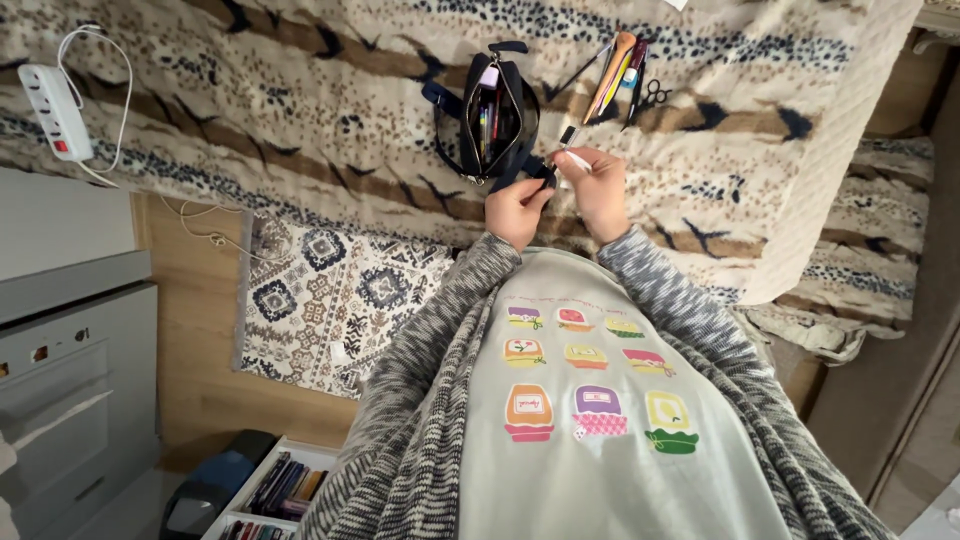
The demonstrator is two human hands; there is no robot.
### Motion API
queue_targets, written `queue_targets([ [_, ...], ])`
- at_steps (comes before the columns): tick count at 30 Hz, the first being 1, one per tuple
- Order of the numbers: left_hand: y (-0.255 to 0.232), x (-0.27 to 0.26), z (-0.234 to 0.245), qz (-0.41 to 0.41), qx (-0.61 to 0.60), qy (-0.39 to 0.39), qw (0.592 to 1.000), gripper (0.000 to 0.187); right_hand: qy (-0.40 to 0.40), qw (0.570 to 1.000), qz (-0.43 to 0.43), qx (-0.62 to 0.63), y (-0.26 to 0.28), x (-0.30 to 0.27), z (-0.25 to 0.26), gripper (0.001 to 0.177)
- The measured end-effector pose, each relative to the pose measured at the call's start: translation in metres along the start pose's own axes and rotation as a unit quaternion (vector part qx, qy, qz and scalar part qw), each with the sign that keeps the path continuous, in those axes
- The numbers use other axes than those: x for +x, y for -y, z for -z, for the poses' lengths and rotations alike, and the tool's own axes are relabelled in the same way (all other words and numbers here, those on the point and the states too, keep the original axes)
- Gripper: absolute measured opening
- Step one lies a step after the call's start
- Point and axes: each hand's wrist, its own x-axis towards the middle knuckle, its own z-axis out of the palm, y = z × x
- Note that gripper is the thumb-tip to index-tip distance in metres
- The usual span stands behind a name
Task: The person is removing items from a small black bag, inspecting them, and cleaning a wallet with a wet wipe.
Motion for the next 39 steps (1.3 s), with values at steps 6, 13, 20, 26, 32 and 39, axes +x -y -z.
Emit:
queue_targets([
  [6,0.093,0.038,0.0,-0.002,0.024,-0.027,0.999,0.025,0.005,0.994,0.087,-0.07,-0.031,0.009,0.014,0.029],
  [13,0.141,0.101,0.017,0.089,0.203,0.018,0.975,0.03,-0.003,0.983,-0.174,-0.056,-0.033,-0.015,0.072,0.031],
  [20,0.14,0.146,-0.003,0.172,0.283,0.015,0.943,0.021,-0.027,0.976,-0.214,0.0,-0.074,-0.037,0.122,0.029],
  [26,0.172,0.127,-0.016,0.022,0.263,-0.016,0.965,0.041,-0.075,0.971,-0.215,-0.074,-0.128,0.01,0.15,0.032],
  [32,0.126,0.055,0.012,0.012,0.094,0.025,0.995,0.038,-0.108,0.951,-0.186,-0.224,-0.216,0.132,0.135,0.046],
  [39,0.125,-0.038,0.036,0.233,0.056,0.041,0.97,0.032,-0.142,0.868,-0.223,-0.42,-0.21,0.208,0.057,0.051],
])
